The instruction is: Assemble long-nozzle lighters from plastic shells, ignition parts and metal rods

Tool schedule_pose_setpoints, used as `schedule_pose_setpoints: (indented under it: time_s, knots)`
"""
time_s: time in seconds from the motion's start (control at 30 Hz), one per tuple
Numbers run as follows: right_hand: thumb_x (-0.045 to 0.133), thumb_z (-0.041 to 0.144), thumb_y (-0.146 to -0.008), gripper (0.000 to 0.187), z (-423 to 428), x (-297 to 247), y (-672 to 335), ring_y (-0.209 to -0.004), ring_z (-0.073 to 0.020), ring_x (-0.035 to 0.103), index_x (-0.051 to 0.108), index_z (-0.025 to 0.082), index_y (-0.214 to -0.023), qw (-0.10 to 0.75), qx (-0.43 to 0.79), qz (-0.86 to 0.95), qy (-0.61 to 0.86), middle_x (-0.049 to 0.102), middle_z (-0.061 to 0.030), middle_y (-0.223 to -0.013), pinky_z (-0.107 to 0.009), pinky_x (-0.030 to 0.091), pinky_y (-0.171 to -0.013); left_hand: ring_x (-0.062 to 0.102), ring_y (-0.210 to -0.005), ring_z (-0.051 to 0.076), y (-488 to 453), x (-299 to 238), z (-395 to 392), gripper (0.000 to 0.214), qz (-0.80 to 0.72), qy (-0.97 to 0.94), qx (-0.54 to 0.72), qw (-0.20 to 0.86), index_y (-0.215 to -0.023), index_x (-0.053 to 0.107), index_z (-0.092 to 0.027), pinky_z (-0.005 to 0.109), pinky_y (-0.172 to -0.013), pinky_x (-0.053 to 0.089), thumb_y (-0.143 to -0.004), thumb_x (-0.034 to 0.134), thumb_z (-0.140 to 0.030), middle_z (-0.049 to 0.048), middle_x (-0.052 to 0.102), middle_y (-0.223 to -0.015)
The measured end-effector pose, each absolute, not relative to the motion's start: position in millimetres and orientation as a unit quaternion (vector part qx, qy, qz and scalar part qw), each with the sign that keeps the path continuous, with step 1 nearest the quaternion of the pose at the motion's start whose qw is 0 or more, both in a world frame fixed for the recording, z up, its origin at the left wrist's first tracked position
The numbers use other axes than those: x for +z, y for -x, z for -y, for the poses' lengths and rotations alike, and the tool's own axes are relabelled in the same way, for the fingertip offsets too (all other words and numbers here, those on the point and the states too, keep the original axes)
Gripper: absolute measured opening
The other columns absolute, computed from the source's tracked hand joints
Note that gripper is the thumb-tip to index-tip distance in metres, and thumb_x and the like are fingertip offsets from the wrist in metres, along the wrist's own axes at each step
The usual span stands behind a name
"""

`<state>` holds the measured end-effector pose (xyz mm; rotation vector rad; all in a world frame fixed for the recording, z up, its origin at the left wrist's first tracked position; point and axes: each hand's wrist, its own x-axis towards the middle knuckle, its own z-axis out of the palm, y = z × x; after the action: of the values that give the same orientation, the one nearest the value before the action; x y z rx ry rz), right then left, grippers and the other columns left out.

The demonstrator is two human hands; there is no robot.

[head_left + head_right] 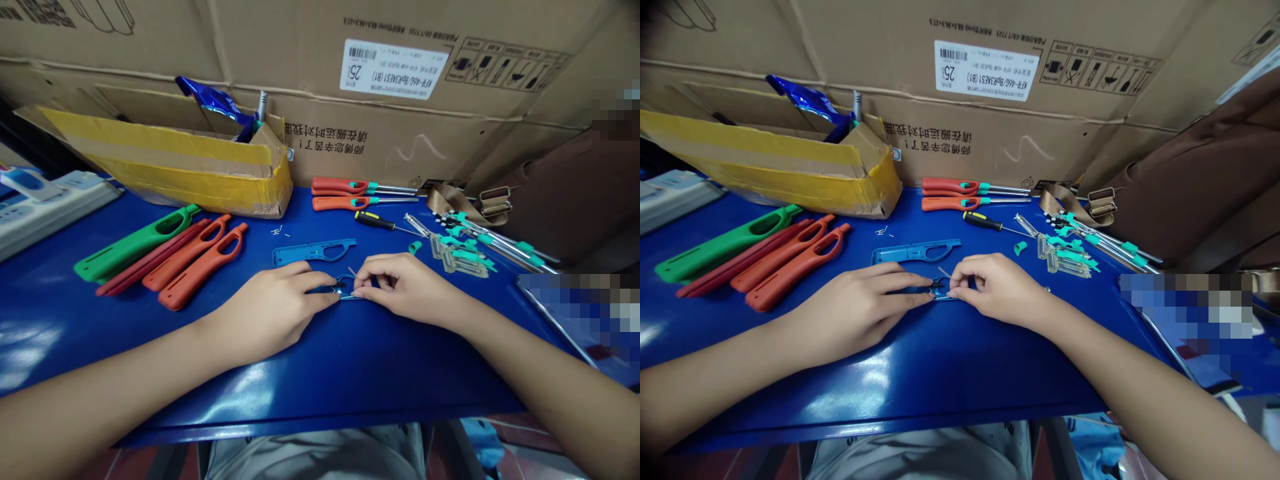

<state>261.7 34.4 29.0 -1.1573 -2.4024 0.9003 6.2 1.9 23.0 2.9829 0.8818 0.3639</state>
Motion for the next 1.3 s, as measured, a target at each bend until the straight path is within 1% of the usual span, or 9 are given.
schedule_pose_setpoints:
  time_s: [0.23, 0.43, 0.63, 0.93, 1.07, 1.2, 1.3]
  knots:
    - [0.07, 0.019, -0.088, 0.008, -34.9, 27.1, -260.9, -0.057, -0.0079, 0.046, 0.071, 0.018, -0.08, 0.171, 0.311, 0.846, 0.399, 0.061, 0.0024, -0.072, -0.023, 0.035, -0.06, 0.065, -0.107, 0.024, -8.8, 22.6, -2.5, 0.036, -0.289, -0.949, 0.128, 0.015, -0.127, 0.07, -0.023, 0.037, -0.089, 0.059, -0.097, 0.053, -0.011, 0.0067, 0.068, -0.128]
    - [0.07, 0.018, -0.088, 0.008, -34.5, 27.5, -260.9, -0.057, -0.0076, 0.045, 0.071, 0.017, -0.08, 0.173, 0.312, 0.844, 0.399, 0.06, 0.0027, -0.072, -0.023, 0.035, -0.059, 0.064, -0.108, 0.025, -9.1, 24.1, -2.8, 0.034, -0.291, -0.949, 0.117, 0.026, -0.126, 0.07, -0.023, 0.04, -0.092, 0.058, -0.098, 0.052, -0.013, 0.0058, 0.067, -0.13]
    - [0.071, 0.02, -0.089, 0.01, -35.2, 27.0, -261.2, -0.057, -0.0074, 0.044, 0.071, 0.017, -0.079, 0.18, 0.318, 0.843, 0.395, 0.058, 0.0031, -0.071, -0.023, 0.035, -0.058, 0.063, -0.109, 0.026, -8.0, 25.0, -3.0, 0.035, -0.293, -0.95, 0.101, 0.024, -0.127, 0.07, -0.023, 0.041, -0.092, 0.059, -0.097, 0.055, -0.012, 0.006, 0.067, -0.13]
    - [0.074, 0.022, -0.087, 0.012, -36.6, 24.7, -260.4, -0.058, -0.0079, 0.048, 0.07, 0.017, -0.077, 0.183, 0.306, 0.845, 0.398, 0.058, 0.0025, -0.071, -0.022, 0.036, -0.058, 0.062, -0.109, 0.026, -8.2, 24.9, -3.1, 0.036, -0.294, -0.95, 0.098, 0.026, -0.126, 0.071, -0.023, 0.041, -0.093, 0.059, -0.096, 0.054, -0.011, 0.0055, 0.067, -0.13]
    - [0.076, 0.019, -0.086, 0.012, -35.4, 25.5, -260.3, -0.058, -0.0073, 0.048, 0.07, 0.017, -0.075, 0.182, 0.288, 0.855, 0.392, 0.057, 0.0031, -0.07, -0.022, 0.037, -0.059, 0.063, -0.109, 0.026, -8.0, 24.2, -3.3, 0.037, -0.286, -0.952, 0.103, 0.02, -0.128, 0.07, -0.023, 0.042, -0.092, 0.06, -0.096, 0.055, -0.011, 0.0059, 0.067, -0.13]
    - [0.076, 0.019, -0.086, 0.011, -34.9, 25.9, -262.1, -0.061, -0.0078, 0.051, 0.069, 0.016, -0.077, 0.183, 0.272, 0.864, 0.382, 0.059, 0.0023, -0.073, -0.021, 0.038, -0.06, 0.064, -0.107, 0.027, -7.6, 22.3, -3.5, 0.037, -0.285, -0.951, 0.114, 0.017, -0.127, 0.071, -0.024, 0.043, -0.089, 0.061, -0.096, 0.056, -0.011, 0.0044, 0.07, -0.13]
    - [0.075, 0.02, -0.087, 0.011, -36.2, 25.7, -264.0, -0.064, -0.0087, 0.053, 0.069, 0.016, -0.078, 0.184, 0.276, 0.865, 0.377, 0.06, 0.0019, -0.074, -0.022, 0.039, -0.062, 0.066, -0.107, 0.027, -7.1, 20.1, -4.7, 0.035, -0.277, -0.952, 0.131, 0.018, -0.126, 0.072, -0.022, 0.042, -0.089, 0.061, -0.097, 0.055, -0.012, 0.0043, 0.071, -0.131]
